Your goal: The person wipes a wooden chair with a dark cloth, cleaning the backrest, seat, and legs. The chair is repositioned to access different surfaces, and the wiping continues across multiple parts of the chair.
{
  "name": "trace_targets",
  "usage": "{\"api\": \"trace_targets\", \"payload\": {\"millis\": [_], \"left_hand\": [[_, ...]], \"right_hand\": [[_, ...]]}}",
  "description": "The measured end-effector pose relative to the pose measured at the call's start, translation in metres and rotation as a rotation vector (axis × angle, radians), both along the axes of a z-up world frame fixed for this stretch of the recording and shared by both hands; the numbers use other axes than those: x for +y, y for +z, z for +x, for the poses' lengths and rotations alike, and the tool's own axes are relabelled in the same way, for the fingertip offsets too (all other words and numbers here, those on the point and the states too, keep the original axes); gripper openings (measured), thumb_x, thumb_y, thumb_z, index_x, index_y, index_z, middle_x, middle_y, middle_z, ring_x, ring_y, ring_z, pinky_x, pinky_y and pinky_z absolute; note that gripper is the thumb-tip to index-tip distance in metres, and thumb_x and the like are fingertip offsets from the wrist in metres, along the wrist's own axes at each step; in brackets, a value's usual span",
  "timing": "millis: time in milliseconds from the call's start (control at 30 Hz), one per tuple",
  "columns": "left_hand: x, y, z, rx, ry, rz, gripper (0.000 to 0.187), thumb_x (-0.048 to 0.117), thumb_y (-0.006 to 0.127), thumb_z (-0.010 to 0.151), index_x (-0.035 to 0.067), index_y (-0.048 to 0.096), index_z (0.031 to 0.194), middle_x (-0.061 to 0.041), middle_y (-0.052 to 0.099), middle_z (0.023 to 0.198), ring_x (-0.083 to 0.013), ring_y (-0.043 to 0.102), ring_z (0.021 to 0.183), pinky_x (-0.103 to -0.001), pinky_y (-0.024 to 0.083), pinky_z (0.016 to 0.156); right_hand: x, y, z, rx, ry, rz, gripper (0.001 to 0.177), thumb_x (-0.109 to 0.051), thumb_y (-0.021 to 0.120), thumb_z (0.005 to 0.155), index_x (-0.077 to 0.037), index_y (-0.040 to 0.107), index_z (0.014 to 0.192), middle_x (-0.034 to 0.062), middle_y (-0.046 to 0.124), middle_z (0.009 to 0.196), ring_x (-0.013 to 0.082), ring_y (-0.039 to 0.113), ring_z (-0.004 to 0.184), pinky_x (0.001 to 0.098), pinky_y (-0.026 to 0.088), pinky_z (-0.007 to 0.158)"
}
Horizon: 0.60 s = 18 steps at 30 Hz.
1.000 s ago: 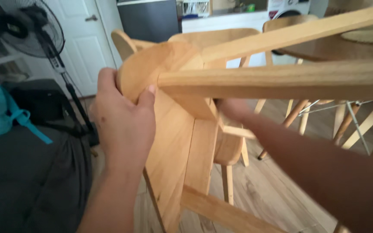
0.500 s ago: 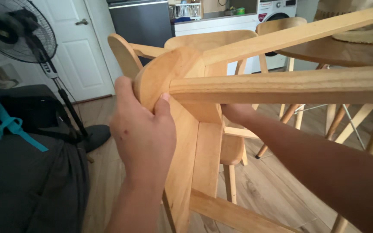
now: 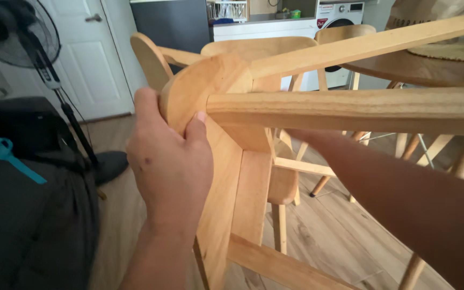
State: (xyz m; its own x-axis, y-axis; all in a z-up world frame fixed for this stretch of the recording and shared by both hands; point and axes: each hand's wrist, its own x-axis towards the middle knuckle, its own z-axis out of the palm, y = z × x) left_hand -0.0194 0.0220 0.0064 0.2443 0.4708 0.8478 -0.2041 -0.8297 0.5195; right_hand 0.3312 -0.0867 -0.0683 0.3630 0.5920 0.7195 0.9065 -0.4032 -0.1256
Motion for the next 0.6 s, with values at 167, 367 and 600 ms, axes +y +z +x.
{"api": "trace_targets", "payload": {"millis": [167,367,600], "left_hand": [[0.001,0.007,0.003,0.031,-0.040,-0.073,0.033,0.009,0.073,0.089,0.002,0.051,0.112,-0.019,0.074,0.096,-0.0395,0.075,0.091,-0.045,0.055,0.077],[0.007,0.005,0.002,-0.003,0.032,0.003,0.035,0.010,0.076,0.087,0.000,0.053,0.112,-0.023,0.073,0.100,-0.0453,0.070,0.095,-0.048,0.053,0.077],[0.010,0.012,-0.001,0.085,0.046,-0.048,0.037,0.013,0.075,0.085,0.000,0.053,0.112,-0.024,0.072,0.096,-0.0477,0.068,0.090,-0.053,0.051,0.076]], "right_hand": [[0.006,0.001,0.015,-0.089,0.042,0.133,0.040,-0.016,0.071,0.083,-0.009,0.069,0.122,0.0185,0.067,0.122,0.0373,0.063,0.111,0.0440,0.050,0.092],[-0.008,-0.002,-0.074,0.199,-0.247,-0.303,0.021,0.000,0.062,0.084,-0.003,0.072,0.102,0.0161,0.073,0.106,0.0342,0.067,0.105,0.0460,0.052,0.086],[-0.059,0.075,-0.242,0.475,-0.031,-0.171,0.033,0.000,0.059,0.080,-0.009,0.075,0.108,0.0027,0.081,0.093,0.0191,0.081,0.089,0.0337,0.061,0.084]]}}
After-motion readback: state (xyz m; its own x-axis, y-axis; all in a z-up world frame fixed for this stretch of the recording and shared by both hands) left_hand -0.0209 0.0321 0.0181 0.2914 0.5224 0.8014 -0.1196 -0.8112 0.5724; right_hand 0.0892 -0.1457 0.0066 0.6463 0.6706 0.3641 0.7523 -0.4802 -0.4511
